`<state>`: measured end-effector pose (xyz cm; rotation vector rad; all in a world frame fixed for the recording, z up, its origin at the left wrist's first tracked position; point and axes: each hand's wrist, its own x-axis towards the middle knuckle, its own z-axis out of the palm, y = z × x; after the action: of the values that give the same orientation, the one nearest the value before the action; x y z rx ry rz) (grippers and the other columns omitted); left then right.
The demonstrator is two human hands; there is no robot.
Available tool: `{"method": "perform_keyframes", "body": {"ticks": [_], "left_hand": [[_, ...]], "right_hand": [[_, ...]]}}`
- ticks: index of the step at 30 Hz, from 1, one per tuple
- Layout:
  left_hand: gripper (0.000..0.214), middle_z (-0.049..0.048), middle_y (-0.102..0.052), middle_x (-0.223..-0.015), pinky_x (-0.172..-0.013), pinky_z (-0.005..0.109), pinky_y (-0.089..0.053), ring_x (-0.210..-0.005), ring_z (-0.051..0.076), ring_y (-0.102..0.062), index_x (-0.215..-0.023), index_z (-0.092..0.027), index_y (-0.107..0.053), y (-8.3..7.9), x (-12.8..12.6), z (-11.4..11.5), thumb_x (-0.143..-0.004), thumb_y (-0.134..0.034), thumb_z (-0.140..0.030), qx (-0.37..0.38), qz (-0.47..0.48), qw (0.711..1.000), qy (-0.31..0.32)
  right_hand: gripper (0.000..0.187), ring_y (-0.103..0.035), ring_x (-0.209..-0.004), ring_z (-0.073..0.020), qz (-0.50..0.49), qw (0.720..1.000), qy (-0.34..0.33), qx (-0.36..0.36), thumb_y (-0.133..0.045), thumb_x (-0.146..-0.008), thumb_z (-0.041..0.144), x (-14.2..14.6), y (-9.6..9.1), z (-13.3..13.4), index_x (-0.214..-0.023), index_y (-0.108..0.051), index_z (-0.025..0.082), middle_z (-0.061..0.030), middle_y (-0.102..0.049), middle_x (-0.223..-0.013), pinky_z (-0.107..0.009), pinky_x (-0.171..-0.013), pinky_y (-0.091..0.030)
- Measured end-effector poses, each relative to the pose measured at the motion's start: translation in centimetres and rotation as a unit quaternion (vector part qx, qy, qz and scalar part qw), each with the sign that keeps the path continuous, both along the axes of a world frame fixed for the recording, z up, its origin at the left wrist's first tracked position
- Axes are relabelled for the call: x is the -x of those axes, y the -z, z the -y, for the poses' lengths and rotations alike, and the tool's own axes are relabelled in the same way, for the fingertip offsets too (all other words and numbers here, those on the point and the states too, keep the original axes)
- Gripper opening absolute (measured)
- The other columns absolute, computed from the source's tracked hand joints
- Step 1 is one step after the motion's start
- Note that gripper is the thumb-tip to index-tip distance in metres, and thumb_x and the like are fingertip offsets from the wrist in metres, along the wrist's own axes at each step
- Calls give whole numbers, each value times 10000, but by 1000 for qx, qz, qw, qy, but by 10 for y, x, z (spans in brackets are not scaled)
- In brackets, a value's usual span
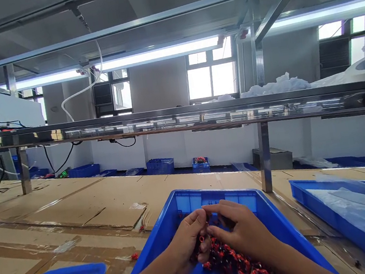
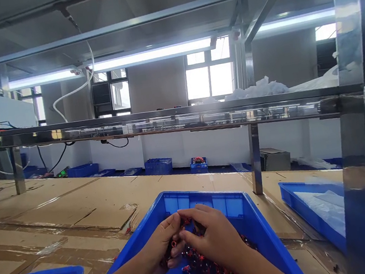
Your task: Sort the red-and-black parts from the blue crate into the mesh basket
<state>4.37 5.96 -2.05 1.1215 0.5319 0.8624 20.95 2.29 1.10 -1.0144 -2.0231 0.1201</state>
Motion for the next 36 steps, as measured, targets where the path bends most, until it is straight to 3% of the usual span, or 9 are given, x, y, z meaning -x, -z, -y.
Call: {"method": "perform_keyframes", "body": {"ticks": [6, 12, 18, 21, 25, 27, 31, 34, 36], "left_hand": [[469, -97, -388, -503, -296, 158, -200, -343, 39, -272, -797, -213, -441, 0, 1, 0, -768, -648, -634, -38, -11, 999, 13], [366, -96, -365, -492, -296, 166, -198, -330, 50, -279, -880, -198, -528, -4, 7, 3, -797, -677, -522, -19, 13, 998, 66], [399, -49, -384, -455, -288, 174, -189, -302, 48, -306, -577, -169, -457, -2, 9, 1, -839, -621, -421, 55, 68, 989, 117], [369, -35, -393, -454, -277, 185, -194, -298, 64, -342, -540, -166, -455, 0, 9, 1, -838, -589, -339, 101, 108, 983, 112], [61, -58, -394, -451, -271, 195, -197, -297, 92, -372, -767, -187, -601, -1, 11, 2, -769, -611, -247, 140, 149, 974, 93], [200, -74, -387, -443, -273, 195, -190, -294, 96, -365, -938, -209, -625, -3, 12, 3, -739, -617, -225, 147, 153, 974, 80], [283, -90, -375, -444, -289, 188, -176, -298, 86, -349, -1014, -235, -610, -7, 10, 2, -731, -606, -228, 157, 115, 980, 31], [142, -67, -400, -451, -312, 169, -166, -328, 71, -368, -808, -181, -599, -5, 6, 2, -776, -589, -319, 163, 8, 987, -2], [273, -41, -415, -455, -322, 160, -163, -353, 66, -386, -667, -154, -545, -2, 3, 2, -799, -561, -392, 172, -44, 984, -3]], "right_hand": [[335, -611, -770, -179, 14, 1000, 19, -11, -712, -803, 238, 2, -3, 4, -1127, -678, 315, 1, -685, -883, -279, -693, -451], [241, -593, -666, -156, 9, 1000, 1, 7, -737, -803, 267, 4, -5, 4, -1027, -732, 356, 31, -666, -729, -258, -630, -431], [189, -638, -751, -151, -2, 998, -65, 9, -720, -828, 277, 5, -11, 9, -1003, -734, 347, 48, -720, -807, -249, -715, -455], [262, -664, -865, -165, -21, 995, -98, 1, -731, -807, 204, 3, -9, 7, -1044, -715, 313, 33, -742, -937, -258, -798, -473], [337, -664, -972, -188, -17, 993, -111, -24, -721, -802, 183, 3, -6, 5, -1117, -684, 297, 6, -736, -1049, -288, -878, -481], [357, -663, -979, -184, 3, 994, -100, -36, -699, -824, 192, 4, -5, 7, -1161, -661, 305, 4, -729, -1072, -284, -874, -486], [323, -675, -894, -180, 59, 994, -50, -78, -642, -872, 239, 7, -3, 12, -1192, -642, 283, -18, -731, -1024, -271, -803, -502], [242, -676, -774, -179, 103, 984, -8, -142, -626, -877, 296, 9, -2, 15, -1106, -680, 241, -37, -736, -897, -256, -692, -498], [211, -652, -651, -165, 115, 974, 14, -195, -625, -873, 345, 10, -1, 16, -1026, -703, 222, -32, -719, -772, -241, -588, -466]]}}
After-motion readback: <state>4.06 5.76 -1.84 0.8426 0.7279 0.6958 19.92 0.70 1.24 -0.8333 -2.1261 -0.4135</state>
